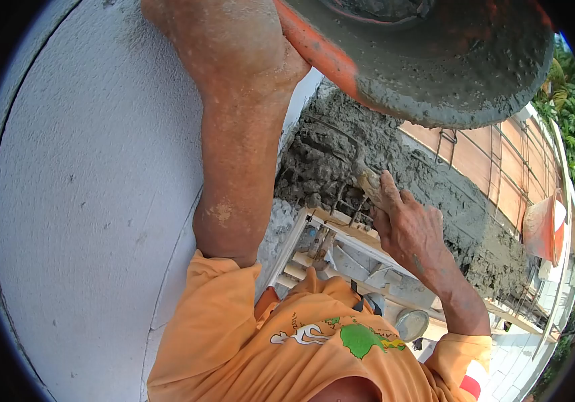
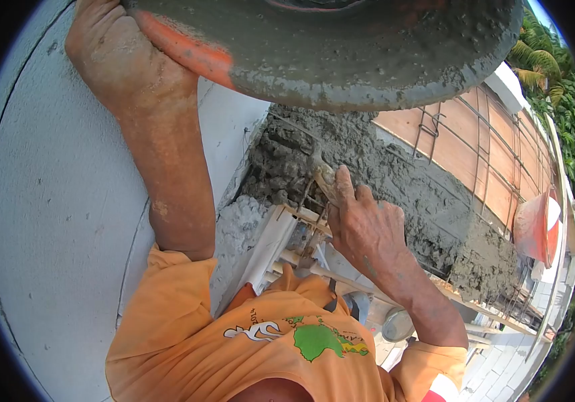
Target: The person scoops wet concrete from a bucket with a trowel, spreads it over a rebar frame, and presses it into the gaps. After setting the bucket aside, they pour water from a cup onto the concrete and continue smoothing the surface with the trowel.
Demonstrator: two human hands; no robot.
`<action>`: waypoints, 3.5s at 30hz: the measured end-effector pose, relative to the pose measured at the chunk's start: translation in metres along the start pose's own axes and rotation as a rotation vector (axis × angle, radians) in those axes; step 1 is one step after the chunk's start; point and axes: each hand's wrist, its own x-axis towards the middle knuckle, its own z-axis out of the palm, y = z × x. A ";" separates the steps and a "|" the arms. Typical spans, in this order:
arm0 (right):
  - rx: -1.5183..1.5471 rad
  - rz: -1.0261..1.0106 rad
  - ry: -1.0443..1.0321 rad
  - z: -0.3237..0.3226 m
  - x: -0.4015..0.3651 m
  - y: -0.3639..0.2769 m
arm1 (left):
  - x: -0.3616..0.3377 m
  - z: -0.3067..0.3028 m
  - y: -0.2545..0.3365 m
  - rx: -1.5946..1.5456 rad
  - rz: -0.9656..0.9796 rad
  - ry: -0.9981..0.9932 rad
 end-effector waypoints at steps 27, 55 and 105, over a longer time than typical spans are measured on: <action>-0.085 -0.062 0.033 -0.003 -0.036 0.032 | -0.003 -0.003 0.002 0.107 0.092 0.026; 0.156 0.018 -0.019 0.061 -0.026 0.024 | -0.003 -0.005 0.000 0.234 0.098 0.094; -0.145 -0.255 -0.302 -0.021 -0.014 0.039 | -0.008 -0.013 -0.001 0.228 0.120 0.000</action>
